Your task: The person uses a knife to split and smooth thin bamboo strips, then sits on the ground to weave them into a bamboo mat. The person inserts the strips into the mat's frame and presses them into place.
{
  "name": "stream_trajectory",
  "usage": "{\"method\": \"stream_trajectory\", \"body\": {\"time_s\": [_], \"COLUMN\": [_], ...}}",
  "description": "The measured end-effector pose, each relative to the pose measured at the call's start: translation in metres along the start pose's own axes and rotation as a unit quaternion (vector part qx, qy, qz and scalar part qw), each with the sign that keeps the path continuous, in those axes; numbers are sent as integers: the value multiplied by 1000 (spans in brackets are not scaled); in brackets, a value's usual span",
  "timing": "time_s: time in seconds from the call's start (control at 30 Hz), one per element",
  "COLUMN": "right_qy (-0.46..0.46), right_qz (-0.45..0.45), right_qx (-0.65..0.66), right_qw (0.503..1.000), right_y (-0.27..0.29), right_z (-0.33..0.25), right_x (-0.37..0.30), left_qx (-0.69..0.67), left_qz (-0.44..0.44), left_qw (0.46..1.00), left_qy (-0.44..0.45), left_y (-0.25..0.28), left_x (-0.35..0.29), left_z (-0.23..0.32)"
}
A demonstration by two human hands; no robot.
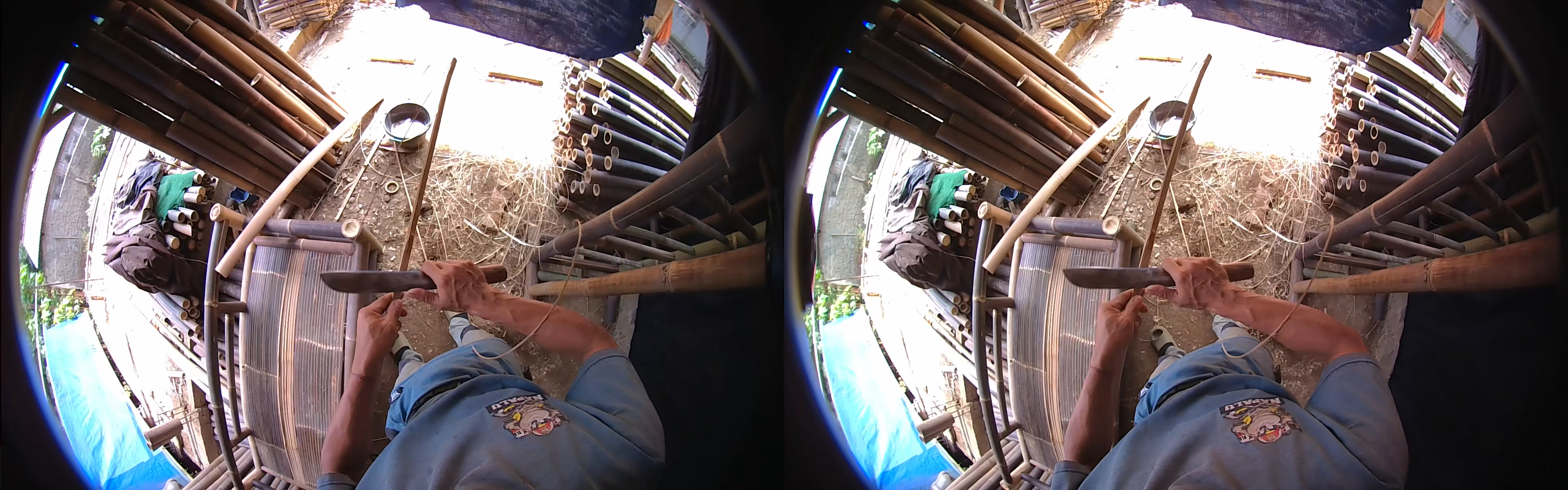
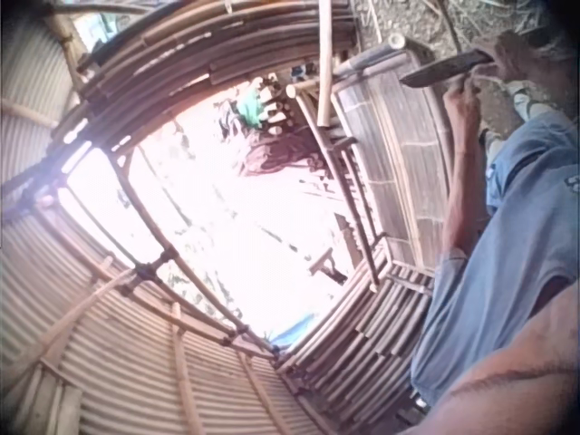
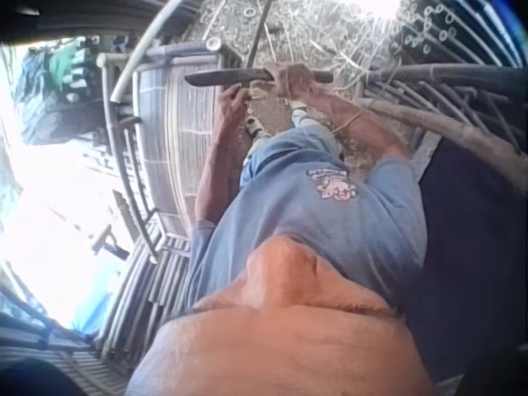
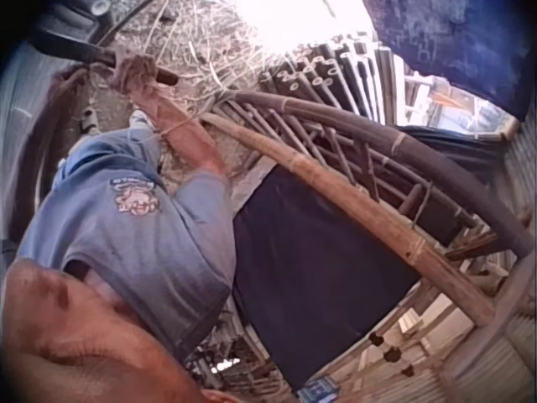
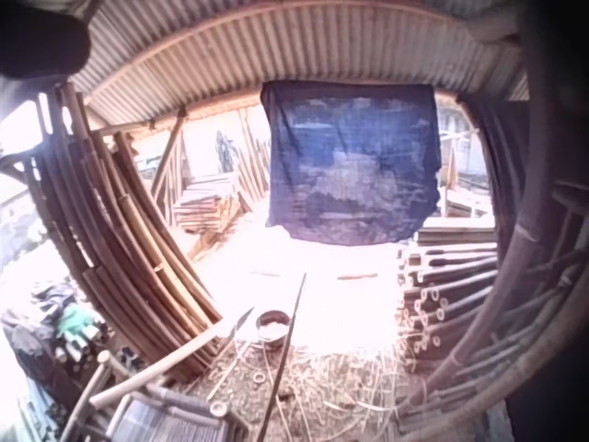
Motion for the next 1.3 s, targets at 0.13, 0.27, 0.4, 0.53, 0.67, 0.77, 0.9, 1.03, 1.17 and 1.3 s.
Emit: {"method": "stream_trajectory", "body": {"time_s": [0.13,0.27,0.4,0.53,0.67,0.77,0.9,1.03,1.17,1.3], "right_qy": [-247,-130,-107,-97,-245,-322,-367,-374,-589,-518], "right_qz": [-174,-135,-141,-87,-114,-156,-114,-129,66,0], "right_qx": [48,20,-13,-70,-76,-115,-134,-206,-142,77], "right_qw": [952,982,984,989,960,926,914,895,793,852], "right_y": [8,7,7,12,10,39,94,117,192,156], "right_z": [37,24,44,76,135,194,241,241,348,312], "right_x": [24,5,10,23,17,17,20,37,8,26], "left_qx": [39,27,25,23,53,11,35,-24,36,175], "left_qz": [21,22,22,17,-12,-31,-47,-19,0,26], "left_qw": [999,999,999,999,998,995,996,993,992,981], "left_qy": [3,14,11,18,36,95,65,112,123,83], "left_y": [-4,-3,-5,-2,18,38,81,93,151,130], "left_x": [-17,-27,-41,-58,-100,-152,-205,-220,-230,-201], "left_z": [7,3,7,7,6,-8,-43,-46,-82,-91]}}
Point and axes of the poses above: each hand's wrist, its own x-axis towards the middle knuckle, its own y-axis out of the back of the hand, z = x × y, the point moved 1 cm from there along x, towards the middle knuckle, and after that the axes turned 4 degrees about -x, right-handed, at the moved point
